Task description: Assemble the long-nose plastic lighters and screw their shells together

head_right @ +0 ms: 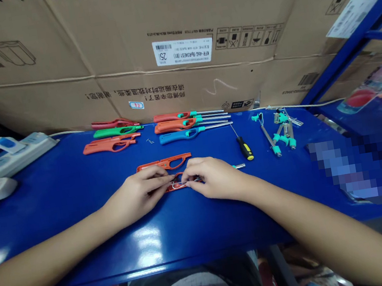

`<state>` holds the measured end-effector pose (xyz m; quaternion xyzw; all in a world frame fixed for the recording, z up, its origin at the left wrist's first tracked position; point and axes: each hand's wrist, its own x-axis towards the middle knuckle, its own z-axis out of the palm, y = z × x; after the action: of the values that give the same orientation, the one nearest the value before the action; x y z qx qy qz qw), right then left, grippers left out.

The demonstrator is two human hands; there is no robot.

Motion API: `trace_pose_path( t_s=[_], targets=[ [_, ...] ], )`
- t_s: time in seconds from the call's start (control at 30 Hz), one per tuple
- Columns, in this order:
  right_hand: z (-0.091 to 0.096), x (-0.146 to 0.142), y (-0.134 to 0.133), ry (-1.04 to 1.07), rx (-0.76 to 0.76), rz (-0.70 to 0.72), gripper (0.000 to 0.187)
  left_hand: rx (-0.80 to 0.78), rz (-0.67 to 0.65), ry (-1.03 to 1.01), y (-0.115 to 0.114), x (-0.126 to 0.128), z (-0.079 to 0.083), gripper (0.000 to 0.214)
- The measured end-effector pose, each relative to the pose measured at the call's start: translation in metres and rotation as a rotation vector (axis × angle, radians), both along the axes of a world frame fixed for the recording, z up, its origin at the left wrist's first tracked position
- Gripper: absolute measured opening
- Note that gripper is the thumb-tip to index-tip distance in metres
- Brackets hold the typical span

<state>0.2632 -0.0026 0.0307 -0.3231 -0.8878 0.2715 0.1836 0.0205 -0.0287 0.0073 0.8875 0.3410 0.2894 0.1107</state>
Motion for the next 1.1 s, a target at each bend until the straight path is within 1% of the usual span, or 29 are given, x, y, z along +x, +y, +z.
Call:
trace_pose_path(
  t_s=[0.23,0.4,0.63,1.1],
  targets=[
    [0.0009,-0.0003,0.0008,0.009,0.005,0.003,0.009,0.032,0.013,0.007,0.0006,-0.0003,-0.0022,0.021],
    [-0.0005,-0.0002,0.0003,-0.001,0.027,-0.006,0.012,0.04,0.025,-0.007,0.0007,-0.0008,-0.0036,0.02],
    [-0.0015,0.0002,0.0014,0.011,0.038,-0.017,0.009,0.02,0.029,-0.041,-0.0009,0.0004,-0.0007,0.019],
    [0.0007,0.0007,0.0008,-0.013,0.015,-0.017,0.011,-0.003,-0.025,-0.077,0.0009,-0.0009,-0.0021,0.019]
  ],
)
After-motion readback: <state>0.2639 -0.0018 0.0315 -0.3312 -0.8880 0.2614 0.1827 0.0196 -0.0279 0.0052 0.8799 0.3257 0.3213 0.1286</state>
